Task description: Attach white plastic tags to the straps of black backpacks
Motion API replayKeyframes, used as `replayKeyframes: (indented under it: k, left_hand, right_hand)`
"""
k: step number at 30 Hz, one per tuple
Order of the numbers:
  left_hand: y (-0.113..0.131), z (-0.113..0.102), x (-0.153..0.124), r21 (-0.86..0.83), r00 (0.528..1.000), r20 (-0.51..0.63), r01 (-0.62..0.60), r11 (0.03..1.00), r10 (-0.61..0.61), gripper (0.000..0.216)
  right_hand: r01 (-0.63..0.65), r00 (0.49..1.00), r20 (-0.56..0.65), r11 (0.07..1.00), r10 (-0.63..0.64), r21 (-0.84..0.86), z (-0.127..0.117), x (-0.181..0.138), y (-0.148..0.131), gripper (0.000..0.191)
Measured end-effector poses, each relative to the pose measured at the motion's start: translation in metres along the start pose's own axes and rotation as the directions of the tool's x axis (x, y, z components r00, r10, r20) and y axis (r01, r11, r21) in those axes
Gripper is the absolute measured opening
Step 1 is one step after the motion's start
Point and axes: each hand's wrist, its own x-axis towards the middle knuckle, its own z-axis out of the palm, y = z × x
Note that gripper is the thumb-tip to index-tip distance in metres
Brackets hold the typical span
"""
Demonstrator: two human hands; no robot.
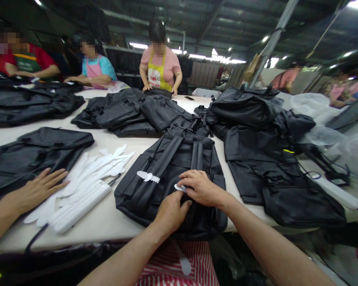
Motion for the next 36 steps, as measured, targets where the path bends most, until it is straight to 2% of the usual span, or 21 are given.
replayKeyframes:
  k: [4,7,9,11,14,16,19,24,27,29,31,33,34,36]
  left_hand:
    - [-0.001,-0.001,0.002,-0.029,1.000,0.006,0.002,1.000,-0.002,0.018]
    - [-0.003,-0.004,0.003,-0.095,1.000,0.008,0.012,0.995,-0.012,0.020]
    - [-0.005,-0.005,0.004,-0.139,1.000,0.013,0.026,0.990,-0.024,0.020]
    - [-0.008,-0.005,0.006,-0.190,0.999,0.030,0.044,0.981,-0.039,0.022]
    - [-0.011,-0.006,0.008,-0.281,0.997,0.056,0.067,0.957,-0.053,0.024]
    - [-0.012,-0.007,0.009,-0.338,0.996,0.063,0.087,0.937,-0.070,0.025]
    - [-0.008,-0.009,0.009,-0.413,0.991,0.080,0.134,0.901,-0.111,0.025]
    - [-0.005,-0.007,0.008,-0.505,0.985,0.091,0.172,0.846,-0.145,0.029]
    - [-0.007,-0.002,0.006,-0.508,0.976,0.007,0.189,0.840,-0.216,0.038]
    - [-0.009,-0.001,0.003,-0.514,0.959,-0.071,0.202,0.834,-0.276,0.051]
    - [-0.010,-0.001,0.000,-0.500,0.949,-0.134,0.184,0.846,-0.286,0.063]
    - [-0.011,0.000,-0.003,-0.465,0.960,-0.180,0.110,0.879,-0.216,0.062]
    - [-0.011,0.000,-0.004,-0.446,0.968,-0.194,0.055,0.893,-0.157,0.055]
    - [-0.012,0.003,-0.005,-0.413,0.981,-0.192,-0.056,0.909,-0.026,0.032]
  right_hand:
    - [0.027,0.999,-0.020,1.000,-0.027,0.000,0.000,0.001,0.002,0.022]
    - [0.004,0.991,-0.132,1.000,0.000,0.030,0.000,-0.002,0.009,0.016]
    - [-0.074,0.958,-0.270,0.994,0.093,0.082,-0.004,-0.008,0.016,0.017]
    - [-0.207,0.918,-0.314,0.968,0.242,0.141,-0.009,-0.019,0.022,0.018]
    - [-0.397,0.901,-0.156,0.914,0.405,0.083,-0.011,-0.042,0.025,0.022]
    - [-0.408,0.912,-0.075,0.911,0.404,-0.051,-0.007,-0.057,0.021,0.028]
    - [-0.371,0.929,-0.053,0.914,0.367,-0.166,0.004,-0.069,0.013,0.026]
    - [-0.462,0.886,-0.043,0.886,0.461,-0.028,0.006,-0.067,0.006,0.015]
    - [-0.489,0.872,0.016,0.872,0.488,0.016,-0.006,-0.069,0.009,0.012]
    - [-0.514,0.856,0.023,0.855,0.516,-0.066,-0.020,-0.075,0.013,0.014]
    - [-0.570,0.819,-0.083,0.790,0.568,-0.227,-0.038,-0.082,0.018,0.016]
    - [-0.631,0.776,-0.294,0.706,0.559,-0.323,-0.057,-0.087,0.020,0.020]
    - [-0.647,0.754,-0.391,0.698,0.528,-0.307,-0.064,-0.087,0.018,0.022]
    - [-0.623,0.722,-0.490,0.767,0.489,-0.152,-0.068,-0.080,0.010,0.025]
